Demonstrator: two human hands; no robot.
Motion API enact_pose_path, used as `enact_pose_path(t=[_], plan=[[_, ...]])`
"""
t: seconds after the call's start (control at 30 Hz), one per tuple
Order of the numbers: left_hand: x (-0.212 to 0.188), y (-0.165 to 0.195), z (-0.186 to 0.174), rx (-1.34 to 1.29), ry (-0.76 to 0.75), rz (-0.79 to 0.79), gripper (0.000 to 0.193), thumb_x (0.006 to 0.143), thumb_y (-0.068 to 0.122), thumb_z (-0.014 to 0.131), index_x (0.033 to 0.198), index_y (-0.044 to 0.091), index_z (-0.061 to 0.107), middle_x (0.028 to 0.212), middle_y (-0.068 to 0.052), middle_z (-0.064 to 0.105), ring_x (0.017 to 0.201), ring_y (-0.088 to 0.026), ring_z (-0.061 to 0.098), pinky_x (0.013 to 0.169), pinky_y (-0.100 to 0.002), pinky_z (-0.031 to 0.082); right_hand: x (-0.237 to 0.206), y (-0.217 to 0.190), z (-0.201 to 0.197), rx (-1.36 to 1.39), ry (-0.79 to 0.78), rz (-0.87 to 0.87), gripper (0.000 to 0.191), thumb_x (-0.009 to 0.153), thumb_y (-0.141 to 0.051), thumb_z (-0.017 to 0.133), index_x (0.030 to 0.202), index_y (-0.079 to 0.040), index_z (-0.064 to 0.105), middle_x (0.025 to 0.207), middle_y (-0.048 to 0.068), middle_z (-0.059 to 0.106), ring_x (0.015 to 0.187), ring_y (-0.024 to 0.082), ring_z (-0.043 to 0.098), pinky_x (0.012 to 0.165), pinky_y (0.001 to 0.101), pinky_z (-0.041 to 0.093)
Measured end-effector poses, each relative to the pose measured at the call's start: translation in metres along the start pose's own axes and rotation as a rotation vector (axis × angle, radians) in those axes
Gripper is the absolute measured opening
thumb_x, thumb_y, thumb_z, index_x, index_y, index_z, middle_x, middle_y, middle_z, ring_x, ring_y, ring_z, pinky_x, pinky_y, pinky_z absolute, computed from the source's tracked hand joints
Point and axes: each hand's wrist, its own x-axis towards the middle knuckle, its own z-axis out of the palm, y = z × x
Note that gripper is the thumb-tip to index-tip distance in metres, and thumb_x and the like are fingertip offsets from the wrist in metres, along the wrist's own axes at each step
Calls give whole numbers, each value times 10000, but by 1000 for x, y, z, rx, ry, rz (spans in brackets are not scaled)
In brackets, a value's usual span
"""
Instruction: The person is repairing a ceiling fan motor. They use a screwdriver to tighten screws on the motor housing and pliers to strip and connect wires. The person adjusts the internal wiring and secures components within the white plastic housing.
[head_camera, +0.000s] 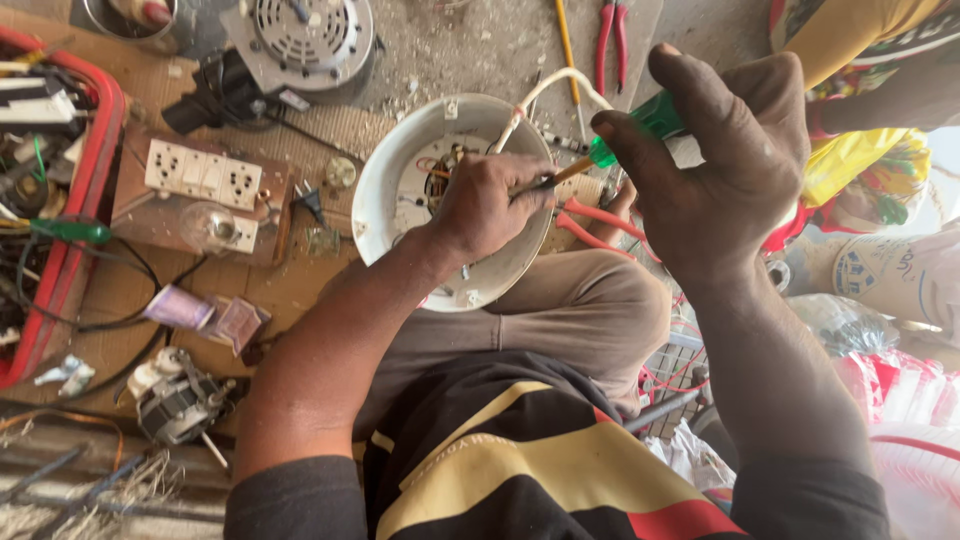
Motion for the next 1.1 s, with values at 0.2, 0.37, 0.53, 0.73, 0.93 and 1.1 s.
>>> enact_pose_path(t=[0.2,0.37,0.53,0.73,0.93,1.1], plan=[[11,-12,5,199,-1,124,257,802,284,889,1005,142,817,828,-53,793,773,-224,746,877,-452,482,8,3,-10,428,-186,55,496,1038,91,728,1481,-32,540,1303,146,604,1146,213,655,1008,310,588],[7,-18,11,102,-71,-150,250,823,334,867,1050,245,814,930,9,796,824,-152,739,919,-378,452,-1,3,-4,-126,-4,117,580,878,-83,980,1372,-69,678,1097,159,634,1003,231,651,886,347,571],[-5,-28,13,132,47,71,253,725,224,903,955,155,825,901,-19,811,907,-186,751,909,-411,397,5,-13,-11,360,-224,-43,511,1001,68,821,1435,-75,593,1255,131,643,1043,185,683,915,307,596],[-6,-38,16,-97,18,-18,220,822,205,891,1007,135,795,997,-16,776,952,-140,745,913,-275,560,-1,-25,6,54,11,-27,563,867,-44,978,1343,-65,678,1036,110,638,914,231,629,775,328,523],[-7,-32,12,102,83,174,233,727,167,921,910,65,818,832,-50,794,836,-200,751,863,-427,495,0,-20,-2,40,-92,-14,488,924,21,906,1348,-58,678,1103,101,662,945,242,645,842,354,530],[-6,-30,13,-38,43,36,185,827,169,874,993,110,818,927,-48,787,866,-179,745,810,-331,575,6,-20,-3,-43,22,13,489,973,-24,949,1365,-57,659,1098,118,619,960,249,629,860,342,534]])
